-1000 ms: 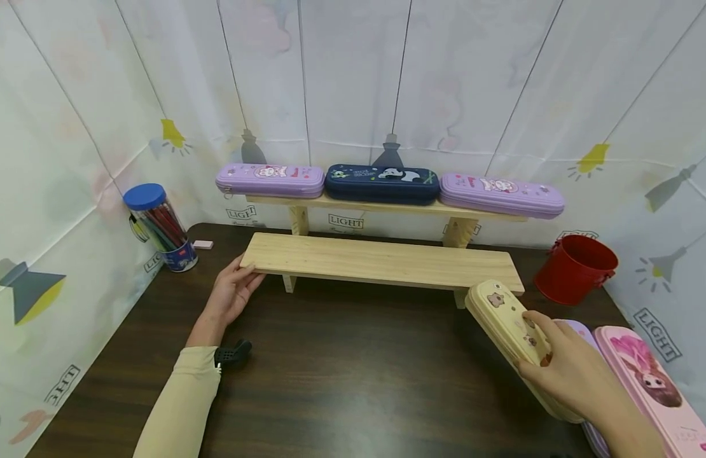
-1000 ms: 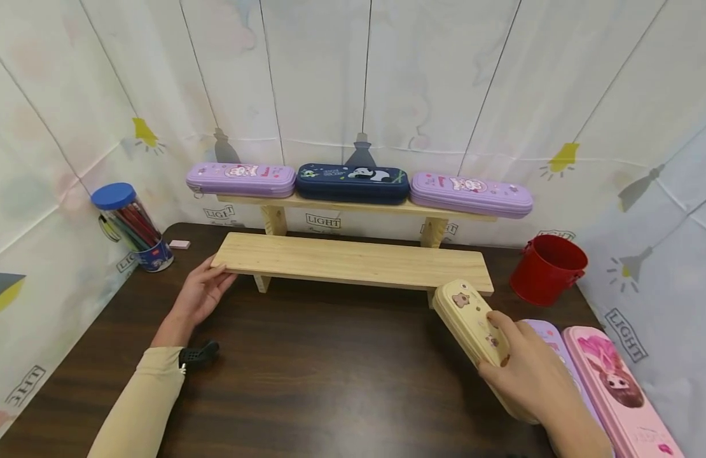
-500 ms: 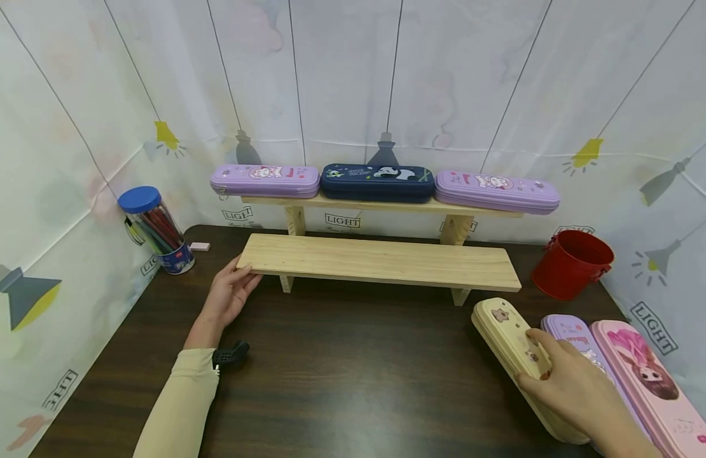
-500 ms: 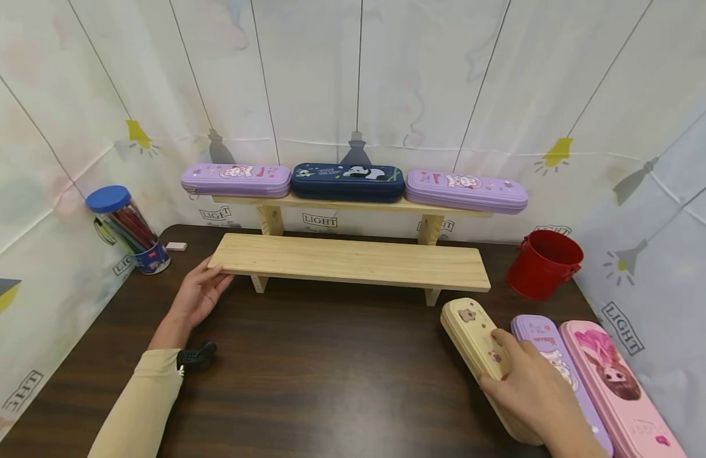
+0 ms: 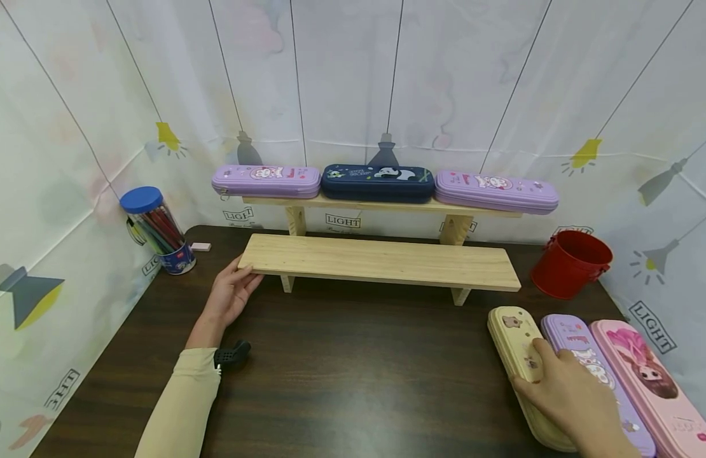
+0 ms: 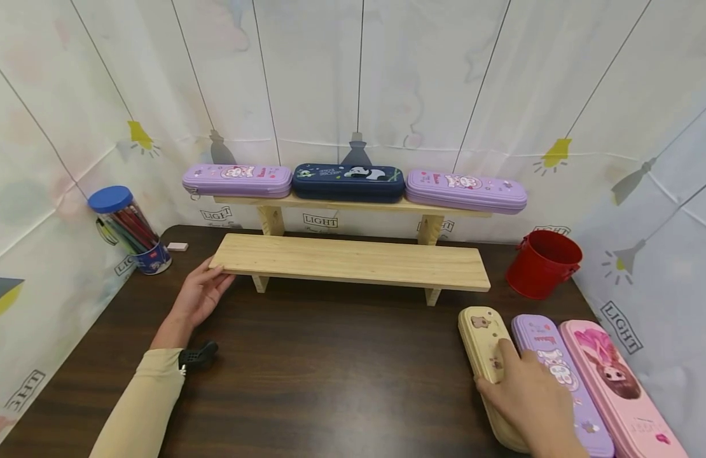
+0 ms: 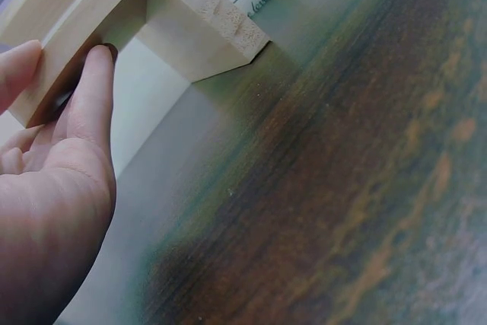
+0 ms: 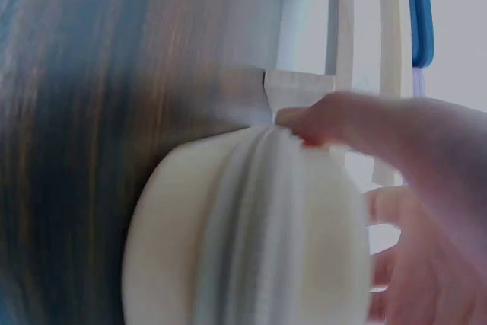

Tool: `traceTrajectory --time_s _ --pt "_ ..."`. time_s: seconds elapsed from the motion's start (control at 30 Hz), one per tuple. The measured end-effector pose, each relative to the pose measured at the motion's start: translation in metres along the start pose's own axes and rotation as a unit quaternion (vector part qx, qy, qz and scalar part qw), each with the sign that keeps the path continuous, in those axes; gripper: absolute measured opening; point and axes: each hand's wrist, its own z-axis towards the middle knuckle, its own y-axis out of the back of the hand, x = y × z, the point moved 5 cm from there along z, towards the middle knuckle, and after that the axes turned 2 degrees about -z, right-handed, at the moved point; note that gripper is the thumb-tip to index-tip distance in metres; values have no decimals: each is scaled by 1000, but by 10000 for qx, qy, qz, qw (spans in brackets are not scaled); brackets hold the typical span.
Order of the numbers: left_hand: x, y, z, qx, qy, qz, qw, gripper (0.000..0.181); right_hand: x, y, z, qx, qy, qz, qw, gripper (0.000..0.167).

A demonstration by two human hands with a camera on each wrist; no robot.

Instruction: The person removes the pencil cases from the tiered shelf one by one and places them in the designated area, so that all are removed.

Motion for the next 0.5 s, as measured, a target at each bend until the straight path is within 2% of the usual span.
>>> traceTrajectory --time_s 0.23,0.37,0.5 --pt "0 0 0 8 -3 -32 10000 64 1 6 -1 -59 -200 -58 9998 66" --pt "2 0 0 -7 25 -25 10000 64 -2 9 -3 40 -365 -125 9992 71" --pt "1 0 0 -25 2 -5 10000 64 -3 10 -4 -19 -302 -131 9995 72"
